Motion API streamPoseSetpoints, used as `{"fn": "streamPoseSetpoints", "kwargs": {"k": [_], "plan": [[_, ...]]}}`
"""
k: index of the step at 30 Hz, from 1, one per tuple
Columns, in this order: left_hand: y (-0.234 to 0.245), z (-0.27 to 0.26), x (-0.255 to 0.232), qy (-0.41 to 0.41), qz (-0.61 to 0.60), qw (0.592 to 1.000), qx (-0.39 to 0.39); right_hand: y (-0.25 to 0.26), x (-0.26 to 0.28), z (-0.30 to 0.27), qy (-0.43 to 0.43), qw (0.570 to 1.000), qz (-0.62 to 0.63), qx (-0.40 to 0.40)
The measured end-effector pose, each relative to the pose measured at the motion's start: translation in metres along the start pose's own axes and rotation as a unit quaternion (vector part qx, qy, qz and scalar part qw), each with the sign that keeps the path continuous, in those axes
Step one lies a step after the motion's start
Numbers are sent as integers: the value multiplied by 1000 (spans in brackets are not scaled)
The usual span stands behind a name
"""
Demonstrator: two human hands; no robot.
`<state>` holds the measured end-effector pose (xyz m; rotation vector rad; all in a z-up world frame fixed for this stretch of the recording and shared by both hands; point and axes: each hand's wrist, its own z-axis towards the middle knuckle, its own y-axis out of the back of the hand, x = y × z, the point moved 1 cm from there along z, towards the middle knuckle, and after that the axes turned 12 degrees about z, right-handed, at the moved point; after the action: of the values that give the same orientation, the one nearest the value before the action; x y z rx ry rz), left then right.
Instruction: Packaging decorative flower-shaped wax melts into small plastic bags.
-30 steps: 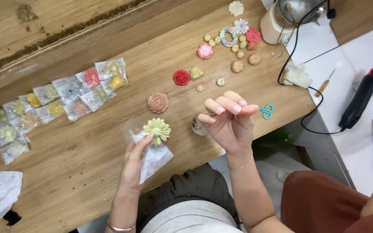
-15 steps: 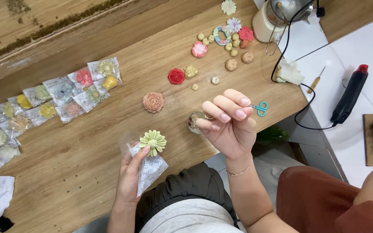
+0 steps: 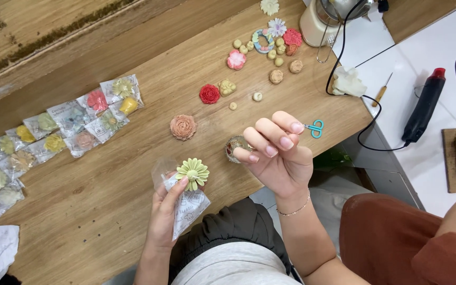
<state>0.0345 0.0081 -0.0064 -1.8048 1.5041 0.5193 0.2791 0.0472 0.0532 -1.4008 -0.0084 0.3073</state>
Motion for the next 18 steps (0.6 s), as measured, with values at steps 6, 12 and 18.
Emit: {"fn": "streamPoseSetpoints", "kwargs": {"k": [6,12,18], "plan": [[1,-3,-2,-15,0,1000,2,1,0,1,-11,1000,-17,-5],[-2,0,5,-19,-6,1000,0,0,6,-2,-7,999,-36,-7],[-7,3,7,-1,-6,1000,4,-1,12,-7,15,998,-64,-4]]}}
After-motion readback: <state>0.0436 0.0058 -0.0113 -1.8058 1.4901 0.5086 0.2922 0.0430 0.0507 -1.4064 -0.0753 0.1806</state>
